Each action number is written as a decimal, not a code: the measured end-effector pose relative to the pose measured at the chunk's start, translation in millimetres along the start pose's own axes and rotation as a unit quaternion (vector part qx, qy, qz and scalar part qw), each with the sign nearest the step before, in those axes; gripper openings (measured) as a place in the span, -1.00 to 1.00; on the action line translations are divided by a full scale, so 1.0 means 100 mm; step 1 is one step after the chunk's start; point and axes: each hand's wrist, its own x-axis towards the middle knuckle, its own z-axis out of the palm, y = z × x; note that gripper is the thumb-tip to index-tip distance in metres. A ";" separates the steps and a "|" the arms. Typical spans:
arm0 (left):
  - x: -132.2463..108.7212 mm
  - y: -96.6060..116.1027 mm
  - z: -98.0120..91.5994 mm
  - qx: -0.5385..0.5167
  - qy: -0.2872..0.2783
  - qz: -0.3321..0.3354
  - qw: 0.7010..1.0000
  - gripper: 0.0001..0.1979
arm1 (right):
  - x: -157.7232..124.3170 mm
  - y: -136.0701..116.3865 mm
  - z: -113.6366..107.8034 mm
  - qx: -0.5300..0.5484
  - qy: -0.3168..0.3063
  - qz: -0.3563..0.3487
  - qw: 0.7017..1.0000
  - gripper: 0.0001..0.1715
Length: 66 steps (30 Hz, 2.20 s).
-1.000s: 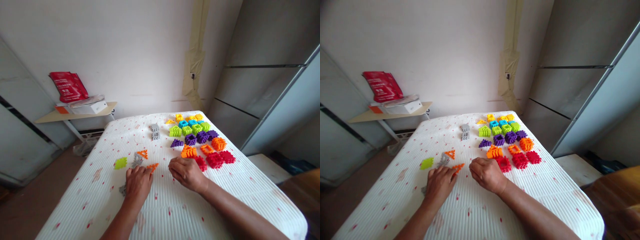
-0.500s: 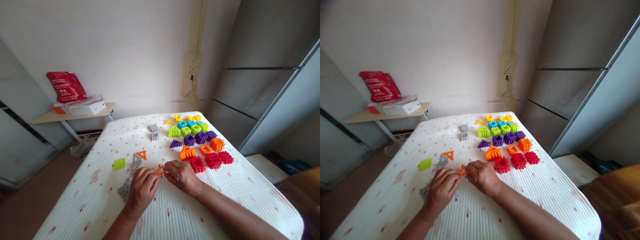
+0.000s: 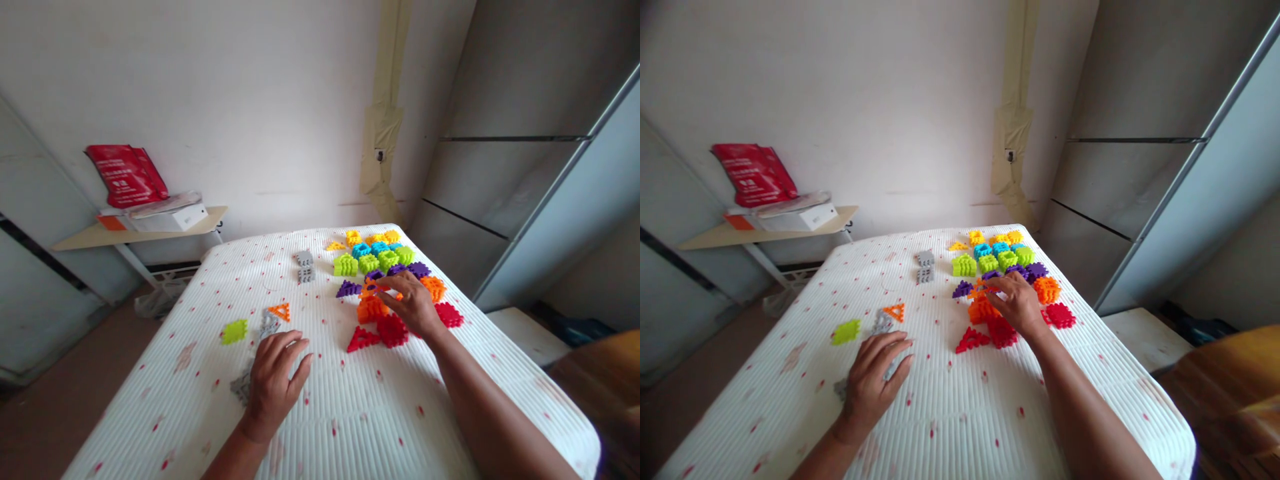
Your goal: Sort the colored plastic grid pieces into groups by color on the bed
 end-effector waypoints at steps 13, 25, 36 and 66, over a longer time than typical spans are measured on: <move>0.00 0.00 -0.01 -0.007 0.004 -0.001 1.000 -0.85 | -0.04 0.07 0.06 -0.052 -0.086 0.030 0.994 -0.74; 0.00 -0.02 0.00 -0.007 0.004 -0.002 1.000 -0.86 | -0.05 0.06 0.08 -0.065 -0.120 0.049 0.989 -0.74; -0.03 -0.11 0.02 0.000 0.005 -0.054 0.999 -0.88 | -0.06 0.06 0.05 -0.035 -0.066 0.017 0.997 -0.77; 0.56 -0.67 0.12 0.239 -0.245 -0.164 0.925 -0.67 | -0.10 -0.12 -0.01 0.036 0.116 -0.069 0.990 -0.88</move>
